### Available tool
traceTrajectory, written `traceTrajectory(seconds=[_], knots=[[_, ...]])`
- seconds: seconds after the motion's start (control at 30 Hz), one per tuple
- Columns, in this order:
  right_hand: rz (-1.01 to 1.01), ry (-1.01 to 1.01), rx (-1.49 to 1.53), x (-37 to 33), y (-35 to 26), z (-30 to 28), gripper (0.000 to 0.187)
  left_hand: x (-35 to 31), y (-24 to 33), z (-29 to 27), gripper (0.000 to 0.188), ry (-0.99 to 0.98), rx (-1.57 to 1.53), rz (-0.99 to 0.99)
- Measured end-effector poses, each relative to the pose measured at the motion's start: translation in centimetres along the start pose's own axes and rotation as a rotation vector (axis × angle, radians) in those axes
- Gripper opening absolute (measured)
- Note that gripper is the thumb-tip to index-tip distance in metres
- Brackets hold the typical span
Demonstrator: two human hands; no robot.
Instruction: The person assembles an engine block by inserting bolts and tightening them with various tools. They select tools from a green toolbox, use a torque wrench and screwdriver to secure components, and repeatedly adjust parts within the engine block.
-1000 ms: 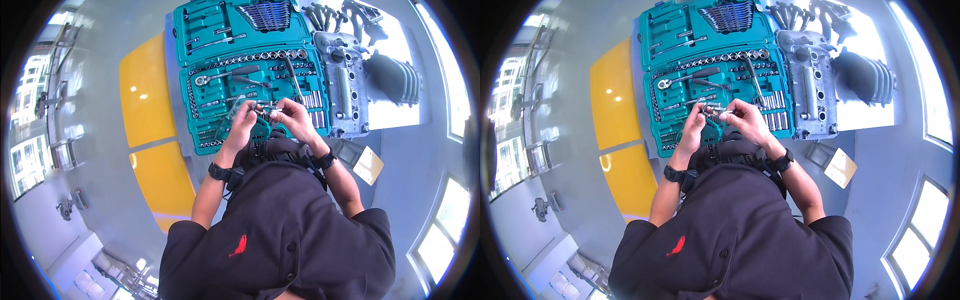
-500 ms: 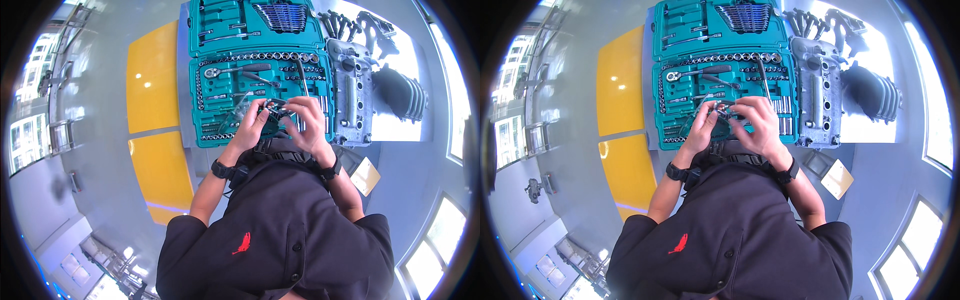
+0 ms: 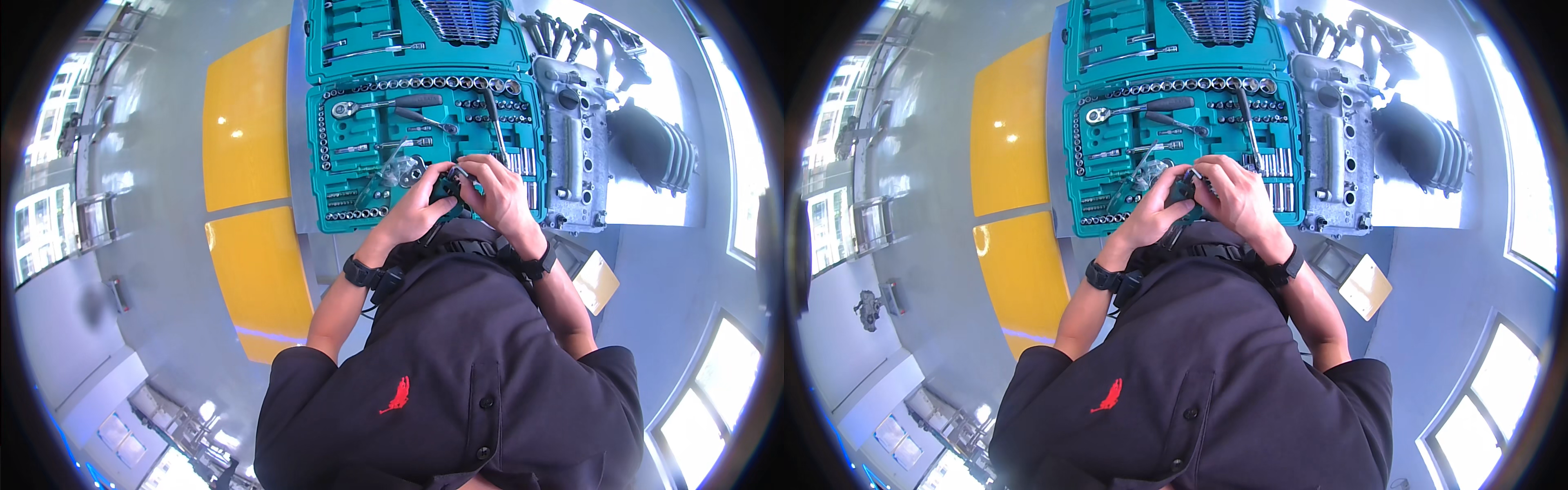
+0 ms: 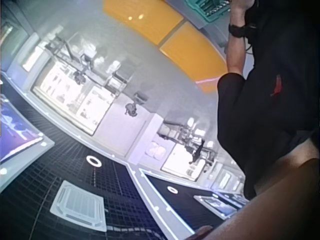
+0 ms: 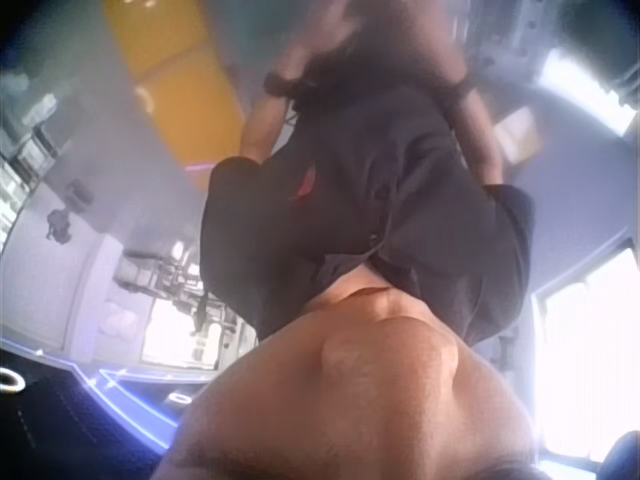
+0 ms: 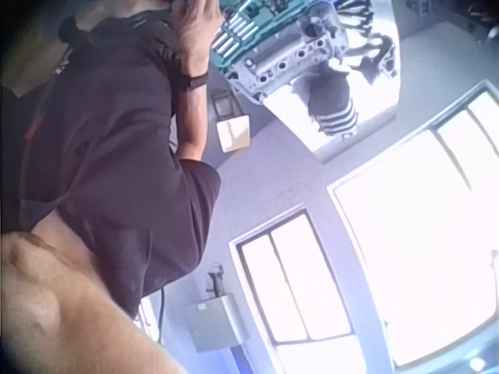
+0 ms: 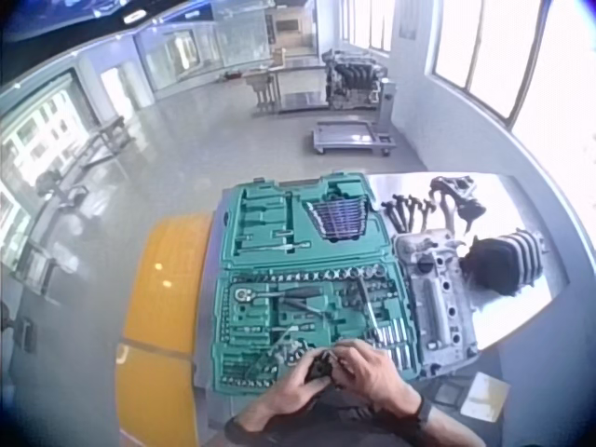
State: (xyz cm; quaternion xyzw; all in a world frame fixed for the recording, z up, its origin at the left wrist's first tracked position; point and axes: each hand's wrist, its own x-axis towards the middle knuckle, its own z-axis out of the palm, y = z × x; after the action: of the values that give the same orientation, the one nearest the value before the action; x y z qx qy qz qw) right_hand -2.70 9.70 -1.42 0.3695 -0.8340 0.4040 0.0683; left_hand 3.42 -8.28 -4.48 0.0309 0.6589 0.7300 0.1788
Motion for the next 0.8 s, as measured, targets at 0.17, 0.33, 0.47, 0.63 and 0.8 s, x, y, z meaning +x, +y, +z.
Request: traceTrajectory(seconds=[0.17, 0.33, 0.47, 0.63, 0.8], knots=[[0.279, -0.055, 0.286, 0.2, -0.2, -0.3, 0.017, 0.1, -0.6, 0.0, 0.053, 0.052, -0.066, 0.022], [0.183, -0.101, 0.307, 0.6, -0.7, -1.1, 0.019, -0.6, -0.4, 0.0, 0.052, 0.052, -0.178, 0.124], [0.188, -0.108, 0.329, 0.8, -1.7, -1.2, 0.021, -1.2, -1.1, -0.4, 0.048, 0.067, -0.227, 0.180], [0.177, -0.128, 0.311, 1.5, -2.4, -1.5, 0.020, -1.6, -0.4, -0.9, 0.047, 0.046, -0.188, 0.106], [-0.003, -0.296, 0.007, 2.6, -2.0, -1.8, 0.022, -1.5, -1.1, -1.4, 0.047, 0.044, -0.167, 0.099]])
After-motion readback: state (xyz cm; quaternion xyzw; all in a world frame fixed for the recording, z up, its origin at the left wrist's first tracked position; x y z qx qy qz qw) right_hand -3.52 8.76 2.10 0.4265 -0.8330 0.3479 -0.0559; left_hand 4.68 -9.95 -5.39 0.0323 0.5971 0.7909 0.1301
